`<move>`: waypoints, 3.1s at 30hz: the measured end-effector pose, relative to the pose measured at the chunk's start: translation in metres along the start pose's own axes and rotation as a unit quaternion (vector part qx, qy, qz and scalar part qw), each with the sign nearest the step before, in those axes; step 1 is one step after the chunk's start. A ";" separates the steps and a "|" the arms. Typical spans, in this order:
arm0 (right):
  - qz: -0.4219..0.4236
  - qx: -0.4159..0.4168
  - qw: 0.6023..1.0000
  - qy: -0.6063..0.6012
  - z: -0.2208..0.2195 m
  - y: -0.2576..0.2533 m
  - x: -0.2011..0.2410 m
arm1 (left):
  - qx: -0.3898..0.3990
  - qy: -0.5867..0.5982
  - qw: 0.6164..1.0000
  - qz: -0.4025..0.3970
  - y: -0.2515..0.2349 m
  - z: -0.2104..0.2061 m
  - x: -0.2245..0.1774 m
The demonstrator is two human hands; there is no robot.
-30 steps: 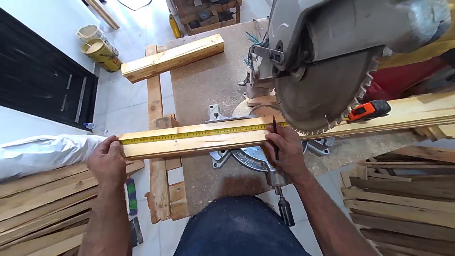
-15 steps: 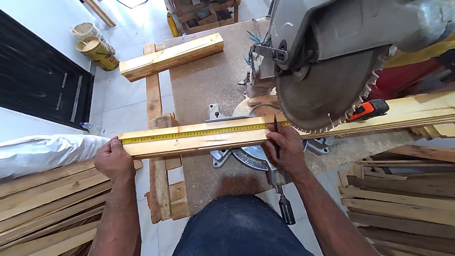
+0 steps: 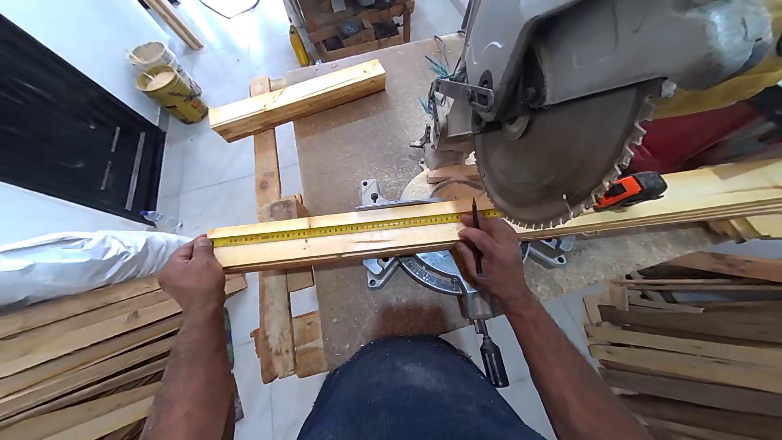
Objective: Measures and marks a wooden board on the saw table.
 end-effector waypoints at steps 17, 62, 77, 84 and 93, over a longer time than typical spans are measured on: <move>0.004 -0.014 1.000 0.001 0.001 0.001 0.001 | -0.056 -0.026 0.998 -0.021 0.004 0.001 -0.003; -0.009 -0.021 1.000 -0.005 0.004 -0.002 0.003 | 0.185 -0.196 0.889 -0.369 0.165 -0.121 -0.132; -0.023 -0.035 0.999 0.000 0.004 0.004 -0.004 | 0.234 -0.170 0.877 -0.383 0.205 -0.151 -0.150; -0.039 -0.009 0.999 -0.030 0.001 0.002 -0.005 | 0.226 -0.194 0.837 -0.460 0.290 -0.203 -0.189; -0.117 -0.137 0.979 -0.093 0.100 0.032 -0.061 | 0.234 -0.183 0.826 -0.479 0.356 -0.234 -0.225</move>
Point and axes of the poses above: each hand's wrist, its own y-axis away from the middle knuckle, its own z-axis out of the back of the hand, x = y × z, the point moved 10 cm from there along -y, towards the middle knuckle, and after that the axes turned 14 degrees about z, right-handed, at the moved point
